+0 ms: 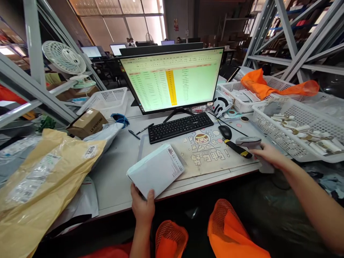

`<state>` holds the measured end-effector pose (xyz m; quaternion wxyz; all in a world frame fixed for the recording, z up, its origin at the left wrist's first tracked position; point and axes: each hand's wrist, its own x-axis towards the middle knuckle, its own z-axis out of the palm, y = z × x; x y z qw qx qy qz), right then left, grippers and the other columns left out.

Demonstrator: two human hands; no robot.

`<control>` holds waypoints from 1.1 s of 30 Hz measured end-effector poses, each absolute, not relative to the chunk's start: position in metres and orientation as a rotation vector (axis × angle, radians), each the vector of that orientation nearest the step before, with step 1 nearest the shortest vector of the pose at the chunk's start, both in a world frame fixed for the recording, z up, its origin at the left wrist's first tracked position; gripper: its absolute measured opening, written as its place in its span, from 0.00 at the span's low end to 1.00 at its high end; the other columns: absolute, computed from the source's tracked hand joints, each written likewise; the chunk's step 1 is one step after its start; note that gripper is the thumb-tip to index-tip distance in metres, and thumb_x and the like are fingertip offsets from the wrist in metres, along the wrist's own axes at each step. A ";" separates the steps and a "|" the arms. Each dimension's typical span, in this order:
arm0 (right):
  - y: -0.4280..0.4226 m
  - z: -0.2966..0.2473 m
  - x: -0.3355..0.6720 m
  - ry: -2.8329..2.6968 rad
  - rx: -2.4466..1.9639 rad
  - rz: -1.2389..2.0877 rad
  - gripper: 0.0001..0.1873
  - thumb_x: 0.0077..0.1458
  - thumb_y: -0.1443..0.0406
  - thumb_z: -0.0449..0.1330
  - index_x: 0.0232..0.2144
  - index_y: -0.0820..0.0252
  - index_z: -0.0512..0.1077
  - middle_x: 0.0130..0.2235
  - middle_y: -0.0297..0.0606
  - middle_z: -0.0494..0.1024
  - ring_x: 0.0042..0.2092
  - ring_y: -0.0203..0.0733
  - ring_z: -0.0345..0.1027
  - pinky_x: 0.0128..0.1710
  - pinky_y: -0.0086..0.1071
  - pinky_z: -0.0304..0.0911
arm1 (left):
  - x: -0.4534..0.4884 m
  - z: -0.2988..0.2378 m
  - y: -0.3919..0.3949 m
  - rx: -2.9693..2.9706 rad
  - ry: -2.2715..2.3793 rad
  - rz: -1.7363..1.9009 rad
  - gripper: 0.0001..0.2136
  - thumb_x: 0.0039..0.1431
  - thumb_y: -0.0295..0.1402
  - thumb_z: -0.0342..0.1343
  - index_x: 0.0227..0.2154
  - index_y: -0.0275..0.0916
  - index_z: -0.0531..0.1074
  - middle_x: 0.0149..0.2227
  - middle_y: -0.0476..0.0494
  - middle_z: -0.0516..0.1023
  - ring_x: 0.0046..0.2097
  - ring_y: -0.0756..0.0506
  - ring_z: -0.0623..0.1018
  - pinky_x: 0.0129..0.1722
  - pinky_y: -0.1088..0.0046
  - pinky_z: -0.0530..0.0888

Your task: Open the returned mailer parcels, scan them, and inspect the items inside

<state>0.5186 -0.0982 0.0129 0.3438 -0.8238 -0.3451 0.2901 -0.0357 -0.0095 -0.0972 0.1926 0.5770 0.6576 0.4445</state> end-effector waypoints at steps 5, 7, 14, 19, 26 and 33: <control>-0.080 0.004 0.561 -0.990 -2.378 0.482 0.23 0.54 0.52 0.65 0.39 0.68 0.79 0.43 0.58 0.82 0.46 0.61 0.77 0.45 0.45 0.70 | -0.024 -0.107 -0.014 1.737 2.038 1.237 0.45 0.58 0.57 0.50 0.69 0.27 0.54 0.55 0.21 0.75 0.50 0.23 0.78 0.47 0.45 0.75; -0.075 0.004 0.556 -1.052 -2.547 0.178 0.25 0.55 0.52 0.64 0.41 0.72 0.79 0.46 0.65 0.79 0.52 0.68 0.73 0.51 0.52 0.66 | -0.019 -0.109 -0.018 1.809 2.073 1.256 0.44 0.57 0.59 0.50 0.65 0.25 0.60 0.46 0.24 0.78 0.45 0.24 0.79 0.44 0.45 0.75; 0.004 0.010 0.437 -1.579 -2.244 -0.152 0.24 0.64 0.58 0.53 0.53 0.69 0.77 0.53 0.57 0.76 0.55 0.59 0.68 0.58 0.46 0.61 | -0.020 -0.123 -0.020 2.013 2.118 1.307 0.28 0.53 0.57 0.56 0.41 0.34 0.72 0.33 0.34 0.73 0.41 0.28 0.75 0.44 0.49 0.72; 0.092 -0.007 0.378 -1.786 -2.125 0.019 0.23 0.63 0.60 0.55 0.55 0.68 0.75 0.57 0.53 0.74 0.59 0.54 0.64 0.60 0.41 0.59 | -0.032 -0.146 -0.007 2.024 2.120 1.412 0.30 0.48 0.66 0.52 0.31 0.39 0.68 0.28 0.39 0.68 0.37 0.30 0.75 0.40 0.50 0.72; 0.137 -0.032 0.368 -1.805 -2.081 -0.047 0.28 0.66 0.56 0.54 0.61 0.69 0.68 0.72 0.59 0.52 0.72 0.66 0.36 0.67 0.60 0.40 | -0.040 -0.164 0.004 2.084 2.013 1.591 0.31 0.45 0.69 0.52 0.29 0.42 0.65 0.26 0.42 0.67 0.31 0.35 0.74 0.36 0.54 0.71; 0.142 -0.046 0.372 -1.761 -2.023 -0.123 0.27 0.67 0.58 0.52 0.60 0.72 0.67 0.73 0.61 0.48 0.72 0.63 0.39 0.68 0.54 0.42 | -0.030 -0.150 -0.001 2.040 1.952 1.533 0.33 0.48 0.67 0.51 0.31 0.36 0.74 0.28 0.34 0.72 0.36 0.30 0.76 0.38 0.52 0.72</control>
